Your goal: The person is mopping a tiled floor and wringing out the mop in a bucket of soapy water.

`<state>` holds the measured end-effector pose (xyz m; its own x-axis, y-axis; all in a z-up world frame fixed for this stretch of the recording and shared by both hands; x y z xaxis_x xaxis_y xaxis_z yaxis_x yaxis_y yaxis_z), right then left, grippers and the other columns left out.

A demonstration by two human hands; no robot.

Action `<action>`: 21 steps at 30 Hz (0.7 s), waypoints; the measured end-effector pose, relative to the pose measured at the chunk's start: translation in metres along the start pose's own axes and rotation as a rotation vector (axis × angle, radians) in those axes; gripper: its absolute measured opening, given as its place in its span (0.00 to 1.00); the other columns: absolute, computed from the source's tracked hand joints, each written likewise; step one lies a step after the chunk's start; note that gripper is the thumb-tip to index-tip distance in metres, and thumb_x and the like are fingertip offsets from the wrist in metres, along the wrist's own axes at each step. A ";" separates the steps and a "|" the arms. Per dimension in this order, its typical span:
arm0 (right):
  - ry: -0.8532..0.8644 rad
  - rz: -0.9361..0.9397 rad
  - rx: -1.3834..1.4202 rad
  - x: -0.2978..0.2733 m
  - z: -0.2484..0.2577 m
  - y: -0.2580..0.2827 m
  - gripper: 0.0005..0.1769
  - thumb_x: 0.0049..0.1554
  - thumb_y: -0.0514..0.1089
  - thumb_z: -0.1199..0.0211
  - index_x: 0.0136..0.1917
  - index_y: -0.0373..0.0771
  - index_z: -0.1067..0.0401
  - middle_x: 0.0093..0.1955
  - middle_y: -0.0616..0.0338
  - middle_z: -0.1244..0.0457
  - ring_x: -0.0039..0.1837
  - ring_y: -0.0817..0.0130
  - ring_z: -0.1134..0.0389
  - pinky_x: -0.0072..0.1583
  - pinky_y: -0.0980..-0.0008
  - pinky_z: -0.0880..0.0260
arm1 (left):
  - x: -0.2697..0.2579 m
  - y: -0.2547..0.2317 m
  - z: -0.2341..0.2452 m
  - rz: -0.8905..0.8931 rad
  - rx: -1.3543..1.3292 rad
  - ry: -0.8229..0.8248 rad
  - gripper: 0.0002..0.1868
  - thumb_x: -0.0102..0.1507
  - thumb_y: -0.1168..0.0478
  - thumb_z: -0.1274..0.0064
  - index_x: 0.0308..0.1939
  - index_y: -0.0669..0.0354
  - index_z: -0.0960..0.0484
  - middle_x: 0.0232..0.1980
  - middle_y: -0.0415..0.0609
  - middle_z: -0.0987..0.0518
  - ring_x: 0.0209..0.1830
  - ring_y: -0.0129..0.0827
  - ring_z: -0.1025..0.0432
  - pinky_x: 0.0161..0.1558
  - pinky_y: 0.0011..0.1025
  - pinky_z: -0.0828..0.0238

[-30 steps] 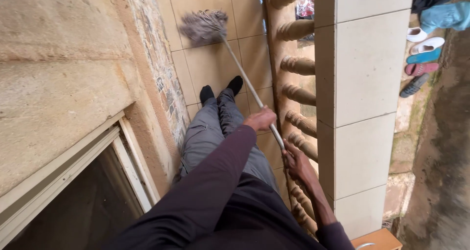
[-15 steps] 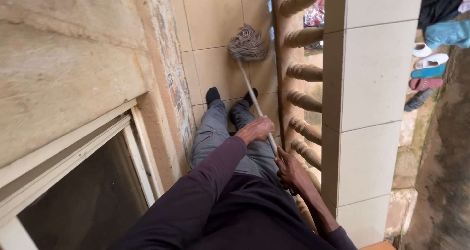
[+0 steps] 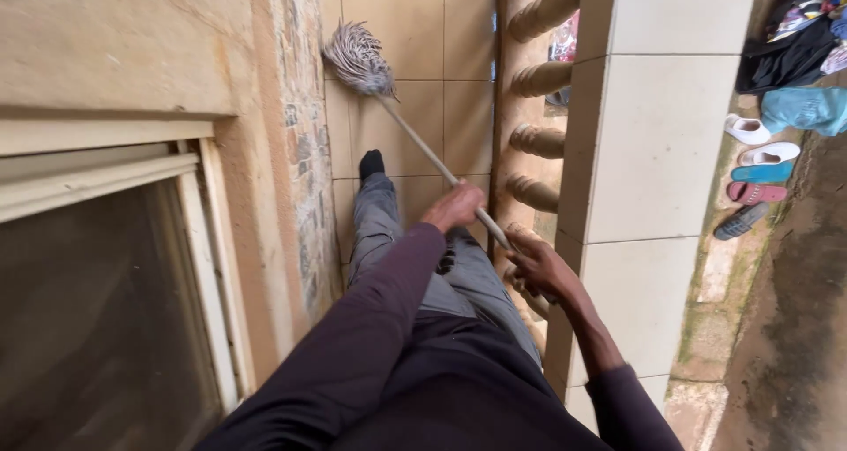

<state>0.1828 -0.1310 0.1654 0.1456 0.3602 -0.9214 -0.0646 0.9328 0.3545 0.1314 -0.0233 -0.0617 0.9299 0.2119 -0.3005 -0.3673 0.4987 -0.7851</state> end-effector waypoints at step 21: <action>0.009 0.044 -0.756 -0.070 0.025 -0.047 0.22 0.65 0.46 0.50 0.66 0.29 0.38 0.43 0.34 0.32 0.44 0.37 0.26 0.47 0.43 0.26 | -0.035 -0.112 -0.066 -0.061 -0.131 -0.385 0.10 0.46 0.60 0.35 0.23 0.56 0.22 0.32 0.50 0.21 0.41 0.48 0.27 0.47 0.44 0.30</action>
<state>0.2008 -0.2002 0.2172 0.1197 0.3937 -0.9114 -0.7303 0.6569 0.1878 0.1406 -0.1420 0.0008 0.8667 0.4968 -0.0455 -0.2830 0.4146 -0.8649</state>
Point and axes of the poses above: each hand's wrist, its own x-axis towards the middle knuckle, its own z-axis out of the back of the hand, y = z × x, the point moved 6 cm from there along x, towards the middle knuckle
